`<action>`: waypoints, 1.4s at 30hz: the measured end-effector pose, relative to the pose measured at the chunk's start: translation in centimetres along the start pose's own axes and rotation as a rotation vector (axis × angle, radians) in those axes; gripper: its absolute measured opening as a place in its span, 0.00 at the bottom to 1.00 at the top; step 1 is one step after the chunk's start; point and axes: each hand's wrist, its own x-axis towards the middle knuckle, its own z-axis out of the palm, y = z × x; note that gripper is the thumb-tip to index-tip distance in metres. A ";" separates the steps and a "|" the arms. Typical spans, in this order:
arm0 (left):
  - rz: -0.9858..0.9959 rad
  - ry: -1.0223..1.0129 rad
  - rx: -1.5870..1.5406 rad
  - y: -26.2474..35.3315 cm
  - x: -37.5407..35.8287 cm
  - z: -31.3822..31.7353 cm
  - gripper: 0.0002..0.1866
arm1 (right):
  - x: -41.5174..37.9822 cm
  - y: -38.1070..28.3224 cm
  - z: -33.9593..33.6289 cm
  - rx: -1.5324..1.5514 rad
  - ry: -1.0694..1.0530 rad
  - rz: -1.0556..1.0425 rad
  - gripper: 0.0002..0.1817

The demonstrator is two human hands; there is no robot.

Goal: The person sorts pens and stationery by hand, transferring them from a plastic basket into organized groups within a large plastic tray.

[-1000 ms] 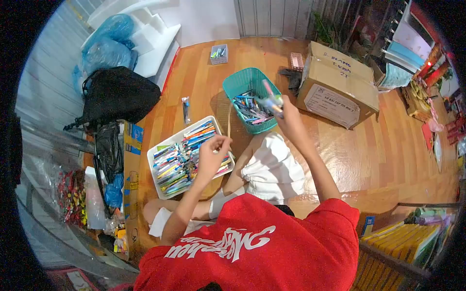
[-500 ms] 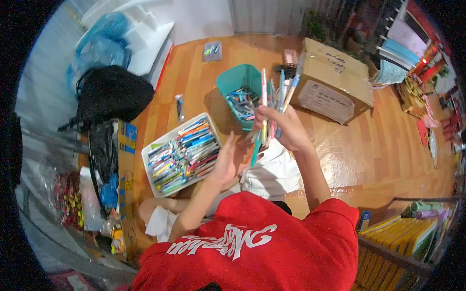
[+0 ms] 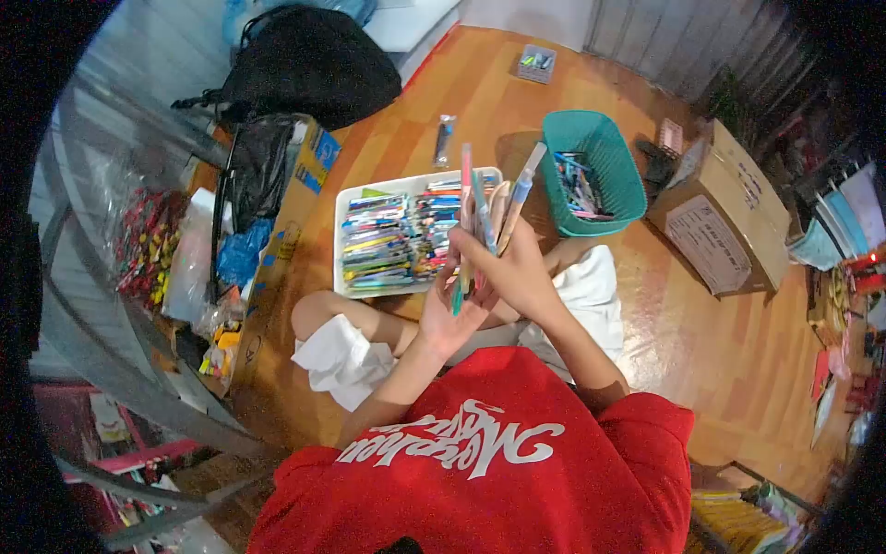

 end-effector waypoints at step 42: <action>0.767 0.318 0.524 6.9 -7.8 -4.9 0.12 | -2.5 13.7 6.5 0.680 -0.826 1.069 0.34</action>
